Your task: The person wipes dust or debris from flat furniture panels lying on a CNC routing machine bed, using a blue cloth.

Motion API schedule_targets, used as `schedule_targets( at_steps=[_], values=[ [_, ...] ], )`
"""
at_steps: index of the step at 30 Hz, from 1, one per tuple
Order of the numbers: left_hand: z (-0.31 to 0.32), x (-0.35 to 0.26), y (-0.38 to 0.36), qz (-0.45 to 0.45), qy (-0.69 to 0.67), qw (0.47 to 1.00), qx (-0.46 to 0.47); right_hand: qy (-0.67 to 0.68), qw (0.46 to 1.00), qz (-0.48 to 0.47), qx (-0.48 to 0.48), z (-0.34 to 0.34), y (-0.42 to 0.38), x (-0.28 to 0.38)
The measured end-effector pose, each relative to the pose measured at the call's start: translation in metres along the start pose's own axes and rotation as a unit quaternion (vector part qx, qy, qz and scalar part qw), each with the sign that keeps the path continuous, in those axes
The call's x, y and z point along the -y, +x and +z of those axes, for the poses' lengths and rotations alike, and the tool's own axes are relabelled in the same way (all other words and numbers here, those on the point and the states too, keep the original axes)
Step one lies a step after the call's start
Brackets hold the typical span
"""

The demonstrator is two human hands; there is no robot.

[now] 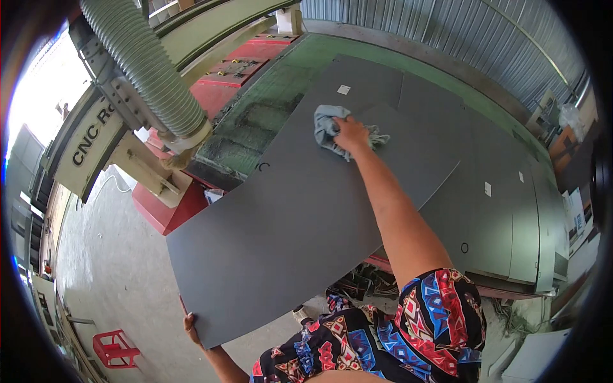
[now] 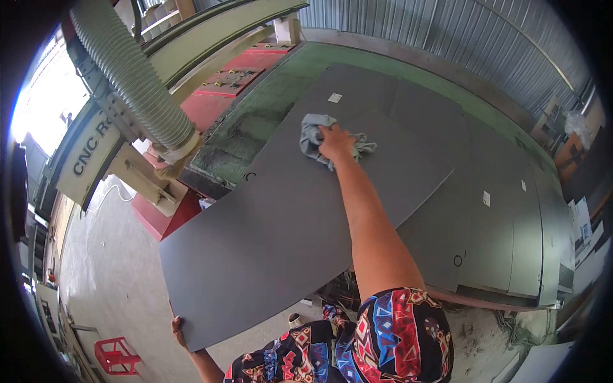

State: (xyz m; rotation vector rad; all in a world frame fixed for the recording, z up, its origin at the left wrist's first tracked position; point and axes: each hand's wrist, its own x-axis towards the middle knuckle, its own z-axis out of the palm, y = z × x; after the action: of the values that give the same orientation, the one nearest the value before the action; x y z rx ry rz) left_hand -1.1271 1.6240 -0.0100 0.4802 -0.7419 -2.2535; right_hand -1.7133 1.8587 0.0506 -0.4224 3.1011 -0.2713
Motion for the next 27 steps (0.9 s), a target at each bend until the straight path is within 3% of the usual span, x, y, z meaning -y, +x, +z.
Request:
schedule_targets(
  at_steps=[3, 13, 20, 27],
  values=[
    [0.011, 0.0, -0.001, 0.01, 0.014, 0.999, -0.046, -0.003, 0.997, 0.079, -0.001, -0.014, 0.022, -0.045],
    [0.017, 0.006, -0.001, 0.02, 0.025, 0.999, -0.012, -0.021, 0.96, 0.279, 0.016, -0.054, 0.046, -0.162],
    [-0.006, 0.006, -0.002, 0.008, 0.03, 0.999, -0.01, -0.014, 0.965, 0.26, -0.019, -0.057, -0.013, -0.194],
    [-0.057, 0.009, 0.003, -0.031, 0.019, 0.999, 0.007, -0.026, 0.982, 0.179, -0.045, -0.05, -0.113, -0.148]
  ],
)
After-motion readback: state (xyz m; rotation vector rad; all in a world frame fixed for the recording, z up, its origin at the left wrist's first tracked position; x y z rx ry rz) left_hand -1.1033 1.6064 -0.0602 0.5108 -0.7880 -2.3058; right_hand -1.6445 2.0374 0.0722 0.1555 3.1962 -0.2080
